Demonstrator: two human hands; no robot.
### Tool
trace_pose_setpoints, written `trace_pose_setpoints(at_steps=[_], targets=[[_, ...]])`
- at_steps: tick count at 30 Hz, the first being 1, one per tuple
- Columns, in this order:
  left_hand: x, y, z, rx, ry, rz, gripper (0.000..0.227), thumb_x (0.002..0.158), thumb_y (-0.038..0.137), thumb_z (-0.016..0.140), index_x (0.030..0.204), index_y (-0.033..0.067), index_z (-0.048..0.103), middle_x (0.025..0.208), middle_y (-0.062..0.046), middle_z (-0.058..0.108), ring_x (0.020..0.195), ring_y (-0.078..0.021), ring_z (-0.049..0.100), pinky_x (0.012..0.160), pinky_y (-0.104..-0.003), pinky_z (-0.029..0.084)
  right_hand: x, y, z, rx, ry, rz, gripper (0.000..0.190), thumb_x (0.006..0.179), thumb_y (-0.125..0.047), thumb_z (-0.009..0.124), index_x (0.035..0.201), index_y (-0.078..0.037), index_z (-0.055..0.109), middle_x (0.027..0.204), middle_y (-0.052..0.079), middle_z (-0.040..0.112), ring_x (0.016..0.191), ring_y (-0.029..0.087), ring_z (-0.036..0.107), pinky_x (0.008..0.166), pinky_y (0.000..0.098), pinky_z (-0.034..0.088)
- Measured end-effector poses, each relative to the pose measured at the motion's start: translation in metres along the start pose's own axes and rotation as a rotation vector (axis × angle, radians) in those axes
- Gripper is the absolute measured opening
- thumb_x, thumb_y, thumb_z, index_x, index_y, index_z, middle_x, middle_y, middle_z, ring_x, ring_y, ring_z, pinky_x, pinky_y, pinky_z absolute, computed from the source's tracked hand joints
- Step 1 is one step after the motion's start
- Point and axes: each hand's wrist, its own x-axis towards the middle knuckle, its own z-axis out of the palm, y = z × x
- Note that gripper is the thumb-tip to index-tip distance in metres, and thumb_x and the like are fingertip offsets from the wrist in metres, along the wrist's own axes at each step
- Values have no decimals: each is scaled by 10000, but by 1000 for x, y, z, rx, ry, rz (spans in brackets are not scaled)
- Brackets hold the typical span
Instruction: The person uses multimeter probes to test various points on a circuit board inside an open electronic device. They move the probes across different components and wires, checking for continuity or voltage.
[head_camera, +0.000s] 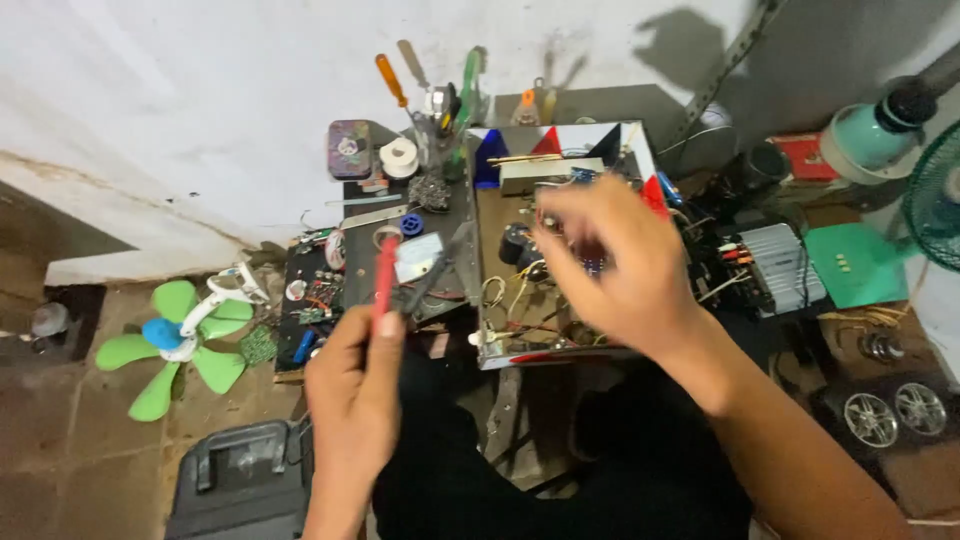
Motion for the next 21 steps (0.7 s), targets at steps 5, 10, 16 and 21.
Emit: trace_pose_setpoints(at_steps=[5,10,16,21], targets=[[17,50,47,131,-304,26,362,1036,400,482,885,133,675,609,16,530,539,-122,442,509,-324,321,-54,5,-25,-257,-104,-102,273,934,-11,825,1160,11,674,915,142,619,641,170,568,548,257,509],[20,59,95,55,-354,229,300,954,219,600,759,26,722,526,-221,587,451,-395,533,472,-442,415,-82,24,-32,-342,72,-1,106,874,-10,820,922,-76,753,792,46,607,594,230,654,582,330,575],[21,58,129,16,-464,220,311,949,206,601,704,39,698,473,-159,559,428,-295,527,435,-351,396,-112,49,-31,-354,156,-66,126,865,-43,824,913,-47,708,758,82,603,572,232,630,584,321,562],[25,70,132,140,-612,133,453,1063,296,565,658,104,498,531,-11,457,483,-144,360,496,-347,276,-108,47,-33,-363,37,-78,109,980,-36,678,917,46,711,820,167,640,652,273,610,571,365,510]])
